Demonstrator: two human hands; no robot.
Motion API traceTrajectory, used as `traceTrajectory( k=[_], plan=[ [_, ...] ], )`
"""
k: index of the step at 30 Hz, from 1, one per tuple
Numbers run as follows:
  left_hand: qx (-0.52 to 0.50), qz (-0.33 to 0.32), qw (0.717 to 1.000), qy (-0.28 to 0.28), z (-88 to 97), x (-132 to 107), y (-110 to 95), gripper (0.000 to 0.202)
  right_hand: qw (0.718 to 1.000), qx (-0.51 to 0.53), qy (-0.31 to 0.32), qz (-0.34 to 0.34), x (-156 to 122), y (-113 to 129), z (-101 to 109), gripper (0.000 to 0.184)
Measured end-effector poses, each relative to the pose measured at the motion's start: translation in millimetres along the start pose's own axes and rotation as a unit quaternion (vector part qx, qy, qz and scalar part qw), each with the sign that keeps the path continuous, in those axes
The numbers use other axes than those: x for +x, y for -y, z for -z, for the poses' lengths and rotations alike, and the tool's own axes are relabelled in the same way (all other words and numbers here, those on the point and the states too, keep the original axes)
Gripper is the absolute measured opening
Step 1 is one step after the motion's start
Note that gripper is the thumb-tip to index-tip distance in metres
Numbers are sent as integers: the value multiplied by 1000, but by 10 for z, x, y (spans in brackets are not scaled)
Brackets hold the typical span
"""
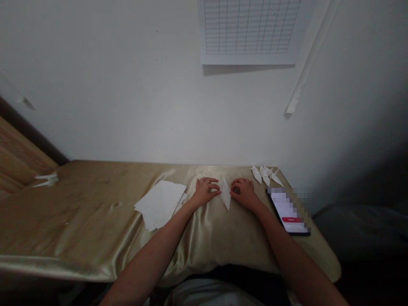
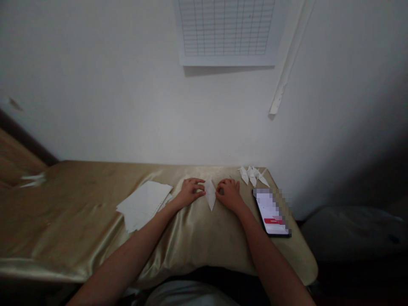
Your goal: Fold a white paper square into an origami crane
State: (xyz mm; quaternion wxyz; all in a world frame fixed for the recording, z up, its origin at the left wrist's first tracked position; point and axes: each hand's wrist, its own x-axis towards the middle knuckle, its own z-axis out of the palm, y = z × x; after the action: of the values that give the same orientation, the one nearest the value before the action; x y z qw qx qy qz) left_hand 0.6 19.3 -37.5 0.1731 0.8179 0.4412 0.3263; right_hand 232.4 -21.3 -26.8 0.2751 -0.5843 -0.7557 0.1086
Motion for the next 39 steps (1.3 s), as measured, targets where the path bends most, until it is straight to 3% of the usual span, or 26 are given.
traceTrajectory(
  k=[12,24,34,39],
  plan=[
    [53,82,994,57,56,21,-249,8,1000,-11,11,4,9,6,-11,5],
    [66,107,990,57,41,13,-346,13,1000,-15,21,-6,-11,53,-1,6],
    [81,104,990,56,21,16,-319,12,996,-85,16,-16,-35,195,-116,43],
    [95,100,988,62,32,25,-323,14,994,-105,25,-33,-16,238,-110,49]
  ],
)
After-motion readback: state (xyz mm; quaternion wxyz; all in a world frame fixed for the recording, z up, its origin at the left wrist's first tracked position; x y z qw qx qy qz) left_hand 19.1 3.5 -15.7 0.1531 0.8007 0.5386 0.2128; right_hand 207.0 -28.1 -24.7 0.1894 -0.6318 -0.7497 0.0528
